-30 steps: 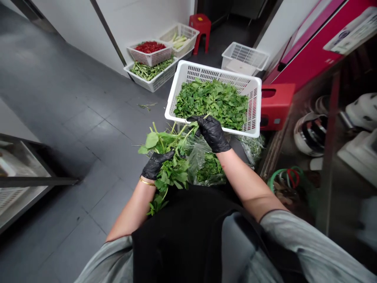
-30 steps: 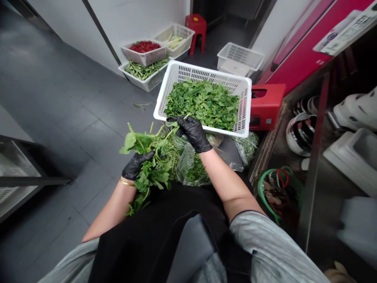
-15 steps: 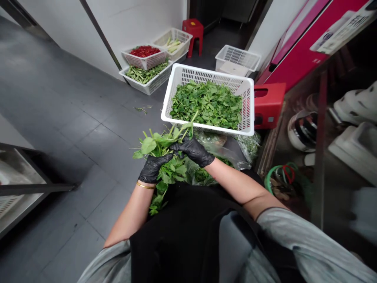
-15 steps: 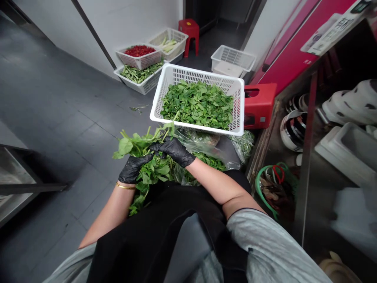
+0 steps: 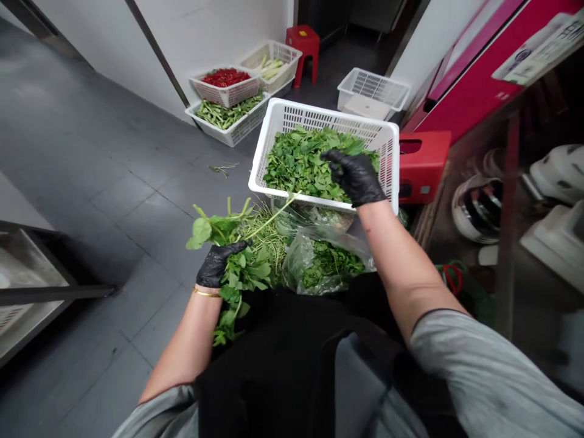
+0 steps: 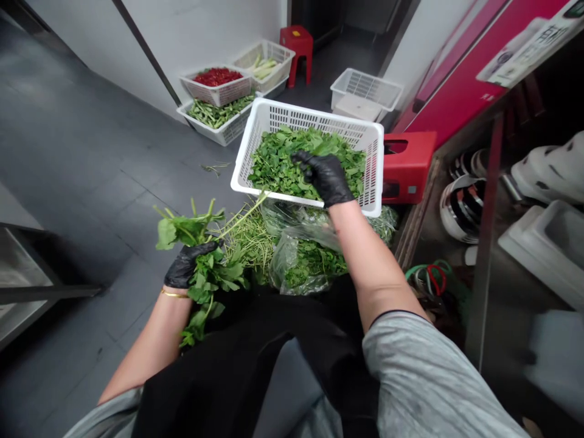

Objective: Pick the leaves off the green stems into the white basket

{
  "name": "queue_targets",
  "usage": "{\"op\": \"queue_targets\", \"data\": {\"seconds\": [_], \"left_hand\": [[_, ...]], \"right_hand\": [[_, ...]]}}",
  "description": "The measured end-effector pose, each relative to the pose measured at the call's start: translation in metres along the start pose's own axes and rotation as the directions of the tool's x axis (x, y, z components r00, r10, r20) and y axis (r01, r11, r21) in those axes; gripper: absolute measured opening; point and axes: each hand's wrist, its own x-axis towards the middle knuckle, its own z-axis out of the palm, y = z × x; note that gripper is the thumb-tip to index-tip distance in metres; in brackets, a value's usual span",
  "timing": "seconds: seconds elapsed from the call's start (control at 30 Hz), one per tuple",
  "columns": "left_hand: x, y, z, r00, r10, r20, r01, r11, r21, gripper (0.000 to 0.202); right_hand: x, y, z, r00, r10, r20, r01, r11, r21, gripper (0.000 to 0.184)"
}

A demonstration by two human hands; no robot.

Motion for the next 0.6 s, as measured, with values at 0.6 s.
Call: {"op": "queue_targets", "data": {"seconds": [0.6], "left_hand": [[0.001, -0.017, 0.014, 0.984, -0.170, 0.055, 0.175, 0.977, -0.125, 0.014]], "right_hand": [[-0.071, 0.012, 0.064, 0.831, 0.004, 0.556, -0.147, 0.966, 0.213, 0.060]]}}
